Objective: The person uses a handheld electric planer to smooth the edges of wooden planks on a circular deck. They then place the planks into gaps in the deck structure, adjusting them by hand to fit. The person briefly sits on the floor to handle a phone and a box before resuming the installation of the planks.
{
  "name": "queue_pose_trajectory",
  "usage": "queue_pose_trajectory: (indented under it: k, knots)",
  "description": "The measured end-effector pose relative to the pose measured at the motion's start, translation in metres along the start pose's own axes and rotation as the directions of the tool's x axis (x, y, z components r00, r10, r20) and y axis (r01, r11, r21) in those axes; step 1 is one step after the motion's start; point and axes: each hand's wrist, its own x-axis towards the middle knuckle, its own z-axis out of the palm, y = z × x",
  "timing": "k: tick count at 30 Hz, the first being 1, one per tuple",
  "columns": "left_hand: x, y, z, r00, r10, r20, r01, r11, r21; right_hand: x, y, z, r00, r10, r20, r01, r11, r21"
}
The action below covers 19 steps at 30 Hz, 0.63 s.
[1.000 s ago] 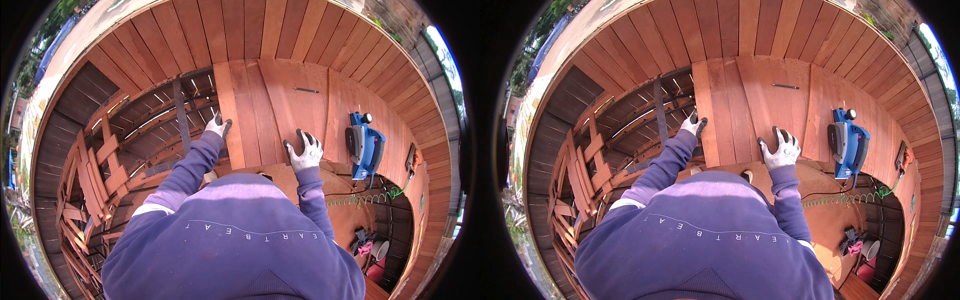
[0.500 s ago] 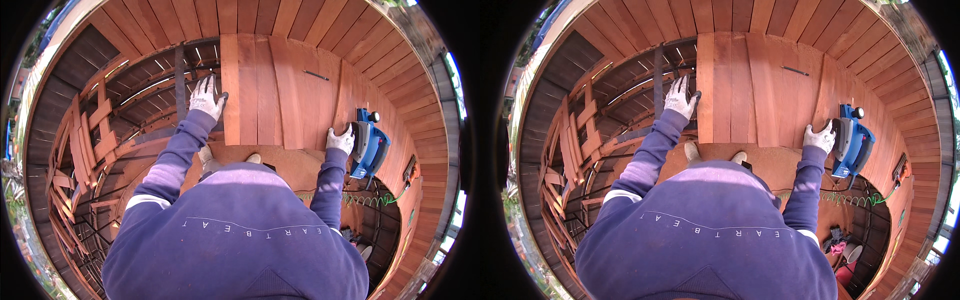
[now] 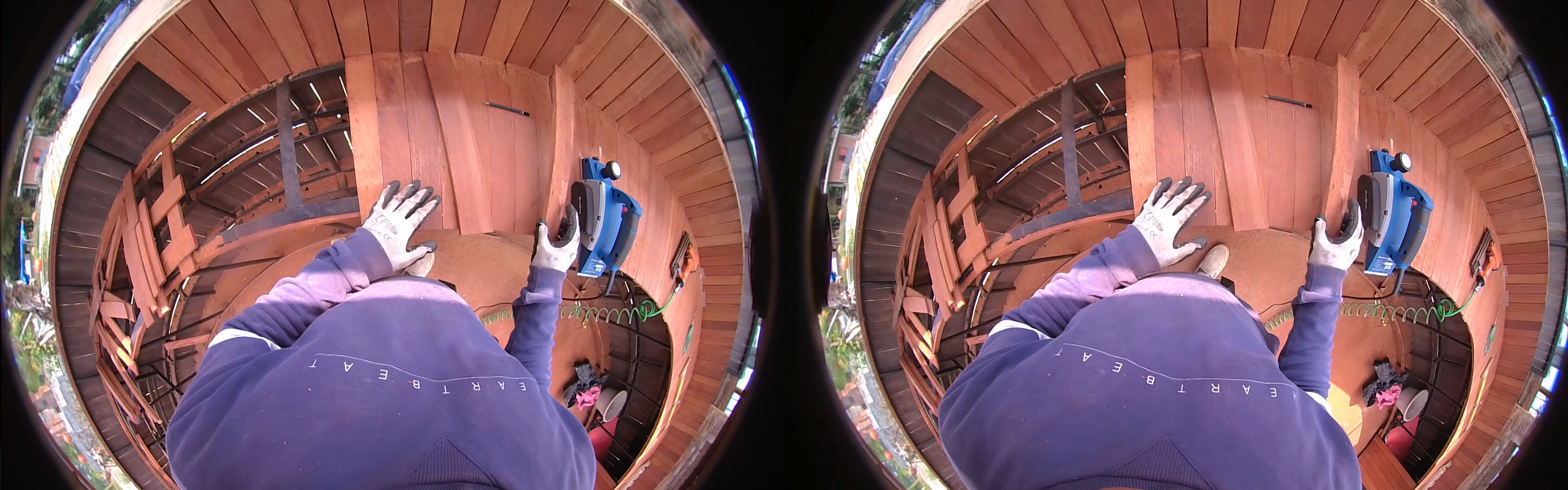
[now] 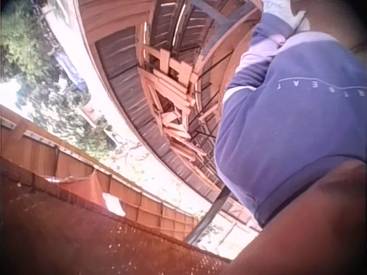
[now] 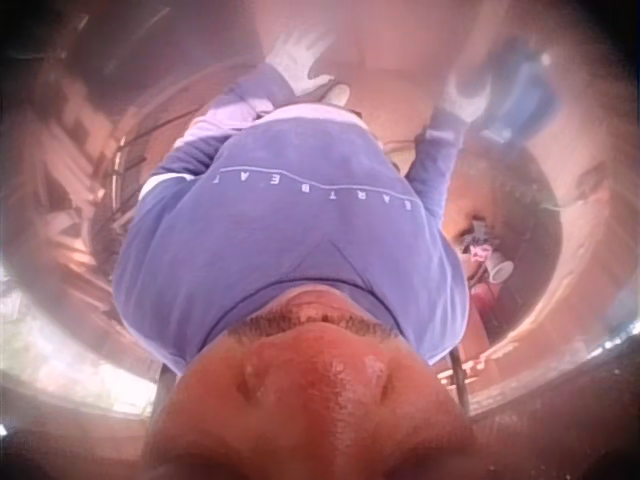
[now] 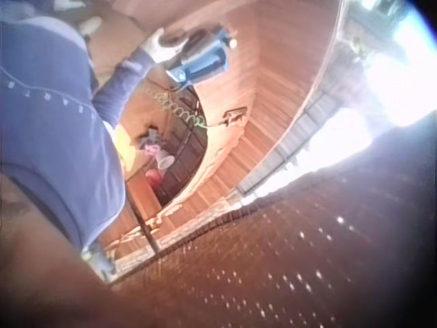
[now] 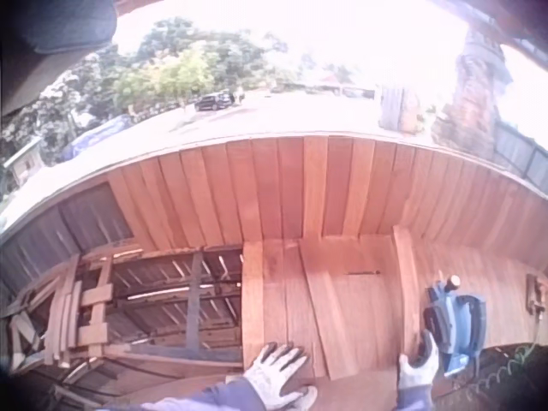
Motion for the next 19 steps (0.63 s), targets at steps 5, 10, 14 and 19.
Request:
queue_pose_trajectory:
  k: [5,10,14,19]
  knots:
    - [-0.027,-0.033,-0.015,0.937,-0.35,0.012,0.344,0.927,0.146,-0.005,0.015,0.0,0.999,0.037,0.036,-0.035,0.998,-0.052]
    - [-0.027,-0.043,0.003,0.948,-0.317,-0.028,0.318,0.947,0.05,0.001,0.018,0.005,0.999,-0.003,0.033,0.005,0.998,-0.057]
    - [-0.028,-0.044,0.006,0.944,-0.33,-0.02,0.331,0.943,0.043,0.003,0.008,0.003,0.998,-0.022,0.053,0.028,0.994,-0.11]
    - [-0.028,-0.043,0.009,0.939,-0.34,-0.044,0.342,0.939,0.038,0.002,0.013,0.004,0.997,-0.01,0.071,0.018,0.994,-0.111]
